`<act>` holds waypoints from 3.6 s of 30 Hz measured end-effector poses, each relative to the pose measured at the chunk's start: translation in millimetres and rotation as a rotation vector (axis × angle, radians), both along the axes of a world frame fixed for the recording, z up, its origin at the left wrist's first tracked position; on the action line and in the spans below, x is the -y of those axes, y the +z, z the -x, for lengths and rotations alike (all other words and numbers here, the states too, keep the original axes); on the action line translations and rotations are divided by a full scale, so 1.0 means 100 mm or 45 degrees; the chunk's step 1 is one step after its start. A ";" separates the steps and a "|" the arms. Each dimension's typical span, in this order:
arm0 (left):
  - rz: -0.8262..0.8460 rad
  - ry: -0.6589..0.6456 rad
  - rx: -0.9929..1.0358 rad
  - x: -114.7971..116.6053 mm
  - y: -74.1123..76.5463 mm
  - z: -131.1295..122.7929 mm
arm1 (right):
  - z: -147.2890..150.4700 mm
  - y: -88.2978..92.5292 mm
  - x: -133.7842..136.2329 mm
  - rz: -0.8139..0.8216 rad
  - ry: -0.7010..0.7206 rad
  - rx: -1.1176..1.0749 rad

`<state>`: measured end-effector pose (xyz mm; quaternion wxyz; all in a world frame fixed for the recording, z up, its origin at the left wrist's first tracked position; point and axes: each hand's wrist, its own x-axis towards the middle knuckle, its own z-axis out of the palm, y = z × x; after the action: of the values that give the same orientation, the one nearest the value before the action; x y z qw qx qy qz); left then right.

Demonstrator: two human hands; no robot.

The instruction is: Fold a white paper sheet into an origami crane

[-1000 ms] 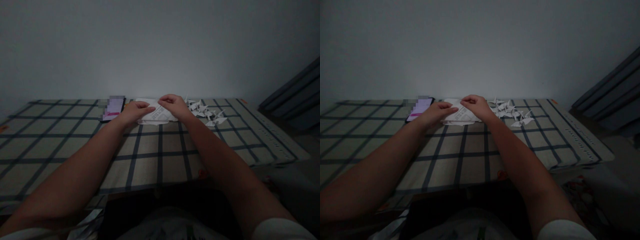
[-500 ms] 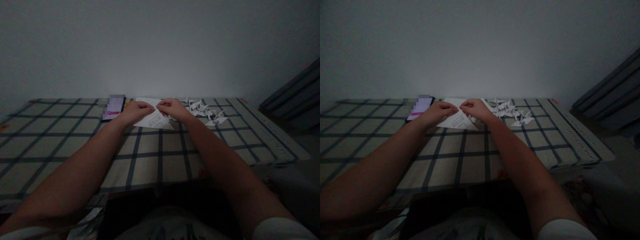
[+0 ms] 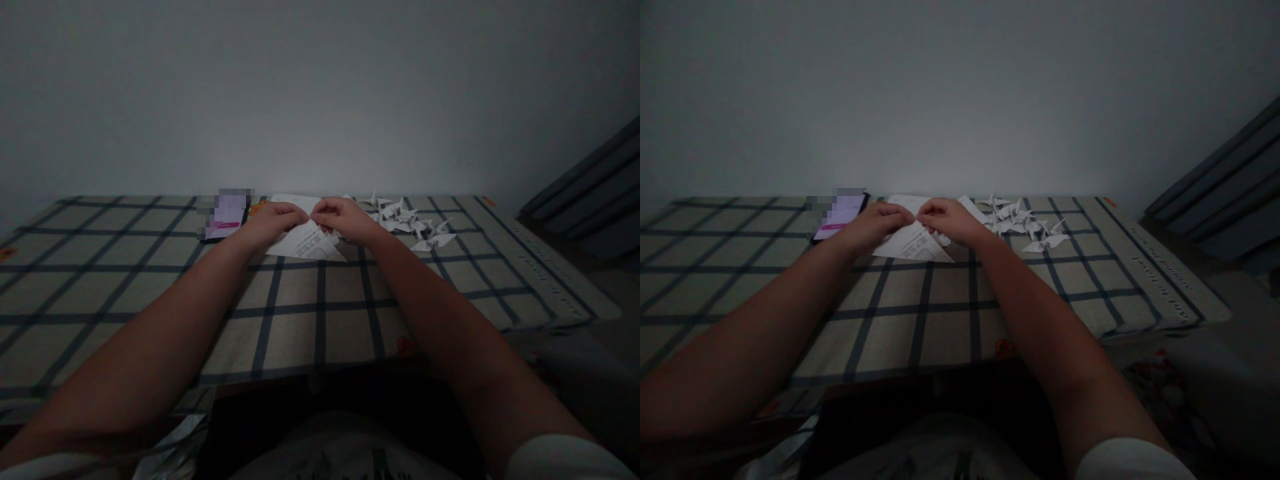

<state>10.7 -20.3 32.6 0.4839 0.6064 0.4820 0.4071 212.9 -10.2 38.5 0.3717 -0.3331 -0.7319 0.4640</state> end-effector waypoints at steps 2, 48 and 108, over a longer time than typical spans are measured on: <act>0.097 -0.009 0.167 0.01 0.00 -0.02 | 0.02 -0.02 -0.01 -0.035 -0.004 -0.082; 0.244 0.004 0.251 -0.07 0.03 0.03 | -0.07 0.02 -0.08 0.133 -0.034 -0.137; 0.232 -0.025 0.283 0.04 0.02 -0.03 | 0.00 0.02 -0.06 0.062 -0.140 0.024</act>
<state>14.0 -24.3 34.8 0.5914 0.5158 0.4546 0.4214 212.7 -4.0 40.1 0.3817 -0.3859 -0.7044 0.4573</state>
